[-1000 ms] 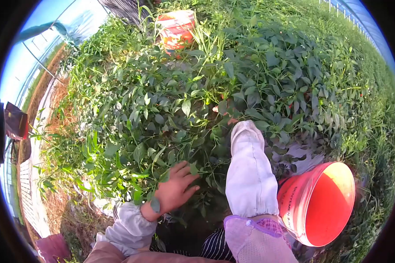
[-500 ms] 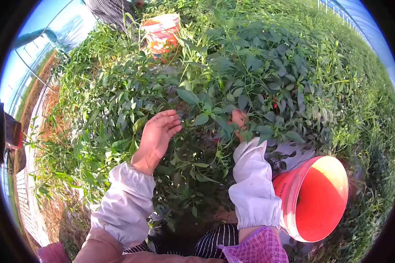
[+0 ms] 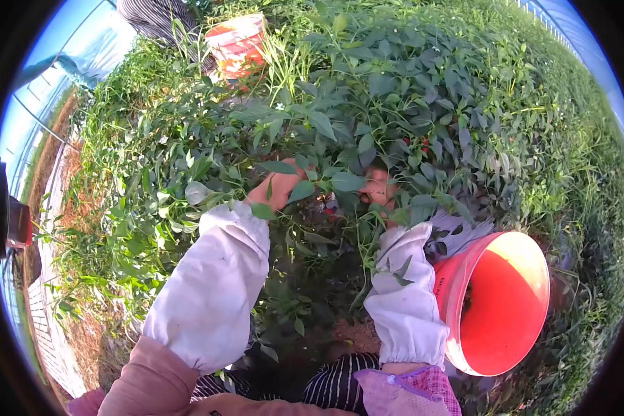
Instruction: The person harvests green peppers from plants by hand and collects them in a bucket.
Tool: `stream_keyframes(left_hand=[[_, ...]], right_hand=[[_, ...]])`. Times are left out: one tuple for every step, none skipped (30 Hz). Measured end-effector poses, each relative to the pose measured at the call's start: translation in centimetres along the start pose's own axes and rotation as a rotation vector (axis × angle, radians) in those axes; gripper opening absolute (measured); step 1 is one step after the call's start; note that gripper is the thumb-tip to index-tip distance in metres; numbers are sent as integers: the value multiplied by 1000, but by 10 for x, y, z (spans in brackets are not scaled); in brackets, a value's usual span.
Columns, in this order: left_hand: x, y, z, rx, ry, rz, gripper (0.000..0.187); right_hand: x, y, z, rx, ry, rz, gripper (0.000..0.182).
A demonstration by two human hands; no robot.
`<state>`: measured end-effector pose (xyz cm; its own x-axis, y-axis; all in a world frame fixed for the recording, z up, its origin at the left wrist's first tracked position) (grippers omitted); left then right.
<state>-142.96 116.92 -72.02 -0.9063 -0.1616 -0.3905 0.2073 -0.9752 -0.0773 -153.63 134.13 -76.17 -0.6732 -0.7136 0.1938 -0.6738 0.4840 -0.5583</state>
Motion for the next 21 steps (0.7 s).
stream_keyframes(left_hand=[[26,2,-25,32,-185,-77,20],[14,-5,-24,-45,-223,-136,21],[-5,-15,-13,-125,-257,-199,24],[-25,-26,-1,-205,-285,-264,26],[-40,-29,0,-132,-275,-360,31],[-51,-35,-4,-61,-263,-455,36],[-46,-22,-24,17,-46,-220,47],[-53,-23,-20,12,-42,-221,47],[-65,-16,-11,47,-2,-158,52],[-73,-5,-7,83,38,-94,57],[-80,2,-6,75,62,-73,57],[-84,7,-8,72,72,-68,57],[-87,18,-8,45,60,-8,53],[-90,27,-7,20,47,54,50],[-97,32,-7,-10,89,87,43],[-102,30,-8,-9,94,93,43],[-106,28,-6,-12,43,96,42],[-109,27,-2,-15,-8,97,42],[-112,24,-4,-10,-21,39,39],[-114,23,-9,-10,-20,38,39],[-118,17,-7,110,-80,1,39]], right_hand=[[-2,4,-3,82,15,-49,20],[-5,3,-9,164,26,-99,18],[-3,-3,-23,-261,-5,-72,20],[-4,-6,-40,-685,-35,-42,22],[-14,-28,-58,-803,-169,-70,36],[-13,-37,-60,-803,-170,-68,36],[-15,-35,-51,-545,-270,37,40],[-20,-34,-41,-284,-366,139,45],[-20,-30,-30,-285,-372,138,45],[-17,-29,-8,-275,-355,41,46],[-17,-28,16,-259,-341,-54,48],[-20,-37,27,-242,-326,-147,51],[-29,-54,22,-46,-201,-144,52],[-35,-74,20,-39,-207,-147,52],[-37,-96,3,-32,-109,-146,52],[-29,-77,21,-57,-156,-84,51],[-21,-60,38,-79,-203,-23,49],[-13,-44,55,-97,-251,38,47],[-9,-43,50,-78,-251,52,47],[-7,-42,44,-61,-250,66,46],[-6,-42,39,-44,-251,81,46]])
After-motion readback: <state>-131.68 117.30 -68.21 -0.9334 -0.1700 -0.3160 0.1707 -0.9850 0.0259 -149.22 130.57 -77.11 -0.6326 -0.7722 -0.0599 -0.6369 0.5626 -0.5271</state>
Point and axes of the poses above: each hand's wrist, its own x-axis towards the middle knuckle, its own y-axis out of the back of the hand, z = x × y, the point moved 10 cm from there along x, towards the middle knuckle, and after that the axes turned 4 degrees about x, right-handed, at the moved point
